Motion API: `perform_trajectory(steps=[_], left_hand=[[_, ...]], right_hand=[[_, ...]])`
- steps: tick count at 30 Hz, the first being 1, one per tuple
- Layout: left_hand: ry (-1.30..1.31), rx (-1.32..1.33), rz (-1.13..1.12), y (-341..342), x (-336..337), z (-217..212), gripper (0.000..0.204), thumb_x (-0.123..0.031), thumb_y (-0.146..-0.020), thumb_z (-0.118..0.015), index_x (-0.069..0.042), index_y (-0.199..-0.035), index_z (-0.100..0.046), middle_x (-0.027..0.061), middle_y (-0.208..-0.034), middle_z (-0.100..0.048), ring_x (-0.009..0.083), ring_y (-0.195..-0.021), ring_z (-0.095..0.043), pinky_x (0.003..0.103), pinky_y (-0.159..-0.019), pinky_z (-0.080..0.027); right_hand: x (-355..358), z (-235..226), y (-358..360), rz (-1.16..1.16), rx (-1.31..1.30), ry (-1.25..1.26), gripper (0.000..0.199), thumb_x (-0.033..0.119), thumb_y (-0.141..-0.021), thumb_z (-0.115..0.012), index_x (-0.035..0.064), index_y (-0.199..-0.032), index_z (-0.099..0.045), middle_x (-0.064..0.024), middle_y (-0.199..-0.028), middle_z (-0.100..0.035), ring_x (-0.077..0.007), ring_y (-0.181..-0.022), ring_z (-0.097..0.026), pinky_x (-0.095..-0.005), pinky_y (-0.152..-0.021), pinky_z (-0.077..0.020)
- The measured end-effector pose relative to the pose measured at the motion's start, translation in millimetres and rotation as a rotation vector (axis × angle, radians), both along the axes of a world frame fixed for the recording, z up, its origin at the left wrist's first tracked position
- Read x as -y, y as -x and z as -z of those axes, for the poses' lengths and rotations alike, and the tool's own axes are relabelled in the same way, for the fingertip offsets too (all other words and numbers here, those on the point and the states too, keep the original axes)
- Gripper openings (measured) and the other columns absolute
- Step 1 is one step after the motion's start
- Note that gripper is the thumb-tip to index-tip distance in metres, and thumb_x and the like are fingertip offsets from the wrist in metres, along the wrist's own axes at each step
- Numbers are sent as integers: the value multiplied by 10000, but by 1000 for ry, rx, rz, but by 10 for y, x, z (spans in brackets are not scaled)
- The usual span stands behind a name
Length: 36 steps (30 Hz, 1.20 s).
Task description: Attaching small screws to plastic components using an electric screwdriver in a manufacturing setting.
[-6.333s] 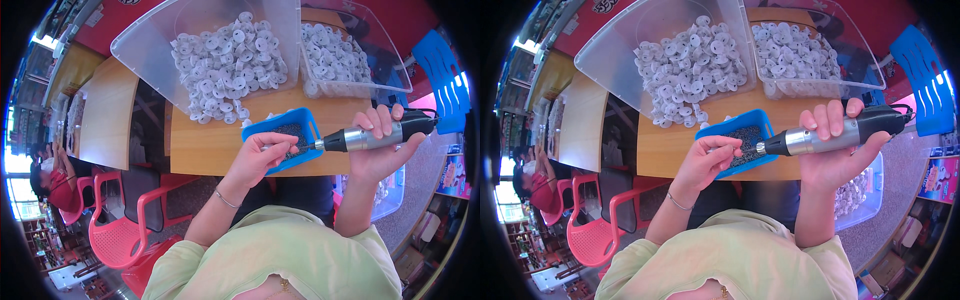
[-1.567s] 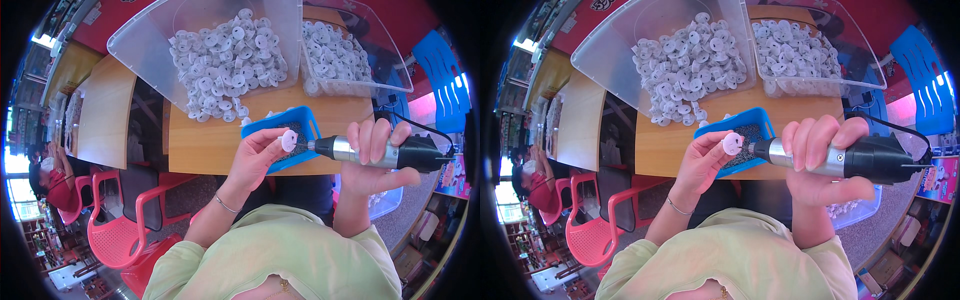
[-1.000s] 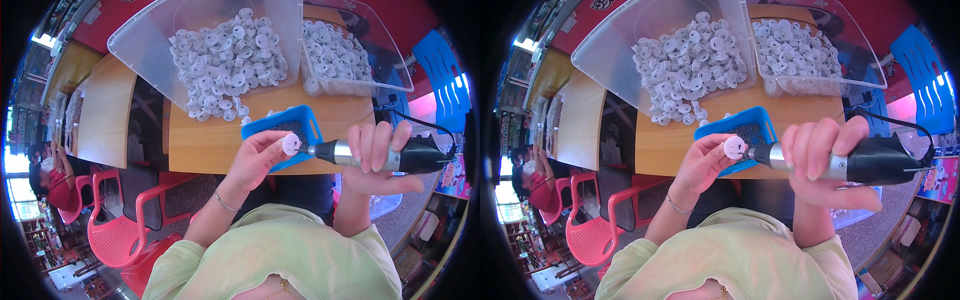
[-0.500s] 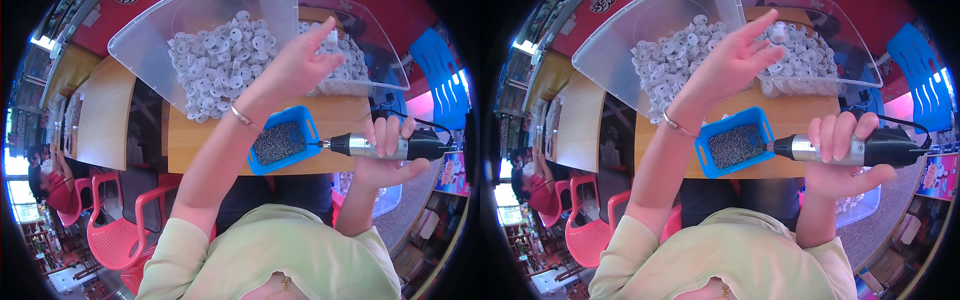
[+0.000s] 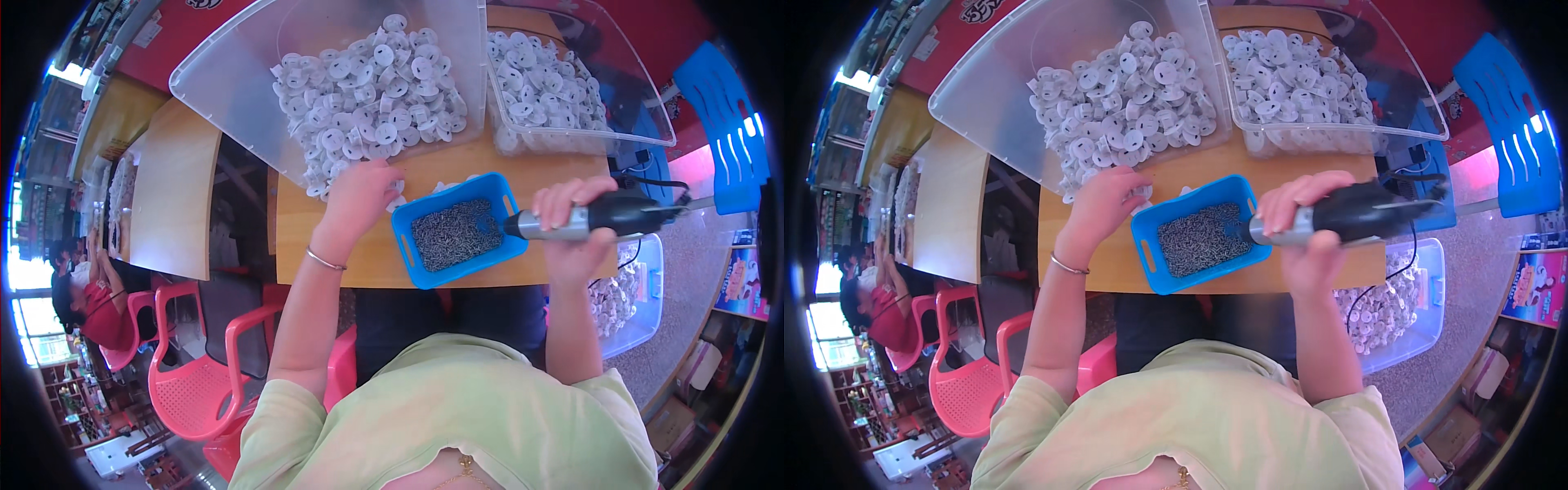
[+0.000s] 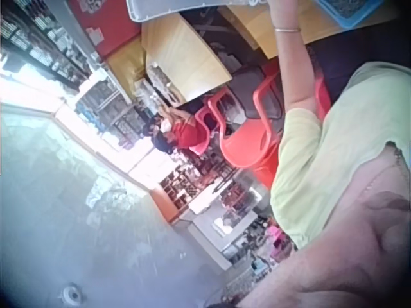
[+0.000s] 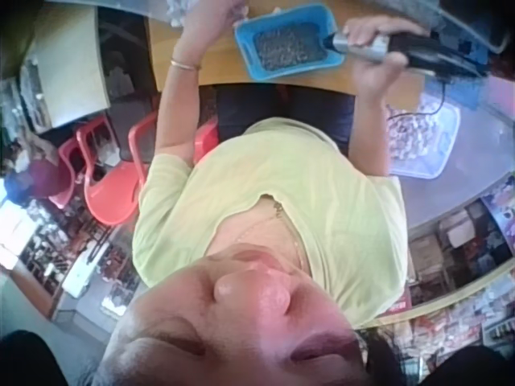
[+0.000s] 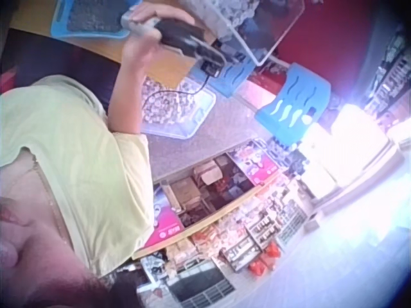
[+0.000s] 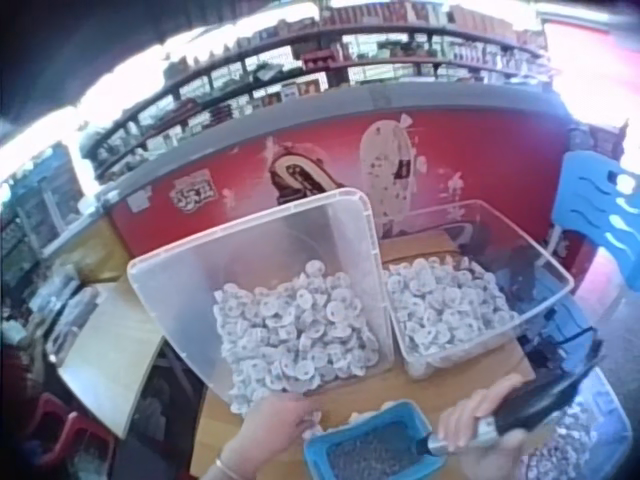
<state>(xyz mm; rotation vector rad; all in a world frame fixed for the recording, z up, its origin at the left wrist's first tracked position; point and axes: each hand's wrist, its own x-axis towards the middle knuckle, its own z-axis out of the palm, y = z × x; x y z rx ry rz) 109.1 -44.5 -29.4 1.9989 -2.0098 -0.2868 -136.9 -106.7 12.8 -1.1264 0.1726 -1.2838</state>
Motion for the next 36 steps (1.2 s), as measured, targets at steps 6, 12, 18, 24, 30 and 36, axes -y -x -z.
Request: perform_trajectory(steps=[6, 12, 18, 24, 30, 36], left_hand=[[9, 40, -44, 30, 7, 118, 217, -38, -642, -599, -72, -856, -591, 90, -758, -539, 280, -755, -540, 361, -644, -438], [49, -79, -76, 33, -20, 100, 200, -21, -664, -595, -68, -859, -591, 97, -750, -537, 255, -706, -563, 346, -626, -454], [144, -1363, -347, 124, -75, -169, 114, -84, -809, -501, -23, -877, -569, 71, -799, -568, 170, -661, -566, 252, -616, -476], [-102, -1939, -185, 267, -191, -370, 129, -100, -812, -508, -7, -899, -530, 44, -819, -525, 114, -704, -532, 212, -635, -465], [9, -995, 104, 749, -190, -266, 175, -37, -721, -615, -27, -892, -583, 7, -732, -520, 77, -677, -509, 202, -601, -439], [6, -962, 51, 840, -153, -319, 82, -43, -738, -592, -18, -815, -602, 20, -752, -561, 76, -652, -524, 217, -597, -440]], right_hand=[[16, 250, -101, 65, -83, 67, 415, 333, -725, -634, 53, -900, -383, -52, -663, -487, -138, -609, -490, -294, -620, -402], [-3, 324, -158, 64, -120, 65, 389, 301, -728, -628, 48, -895, -384, -52, -662, -489, -131, -607, -491, -293, -629, -413], [9, 323, -156, 82, -149, 47, 408, 341, -731, -623, 47, -887, -387, -57, -658, -489, -131, -600, -489, -294, -625, -416], [49, 92, -66, 91, -10, -27, 469, 465, -726, -587, 81, -890, -375, -30, -667, -457, -135, -598, -463, -305, -624, -387], [50, -168, 2, 40, 94, -116, 502, 578, -720, -511, 119, -868, -370, -10, -648, -415, -120, -572, -423, -294, -617, -346], [33, -283, 33, -5, 186, -140, 501, 597, -730, -476, 120, -855, -386, -8, -654, -416, -117, -572, -416, -294, -613, -336]])
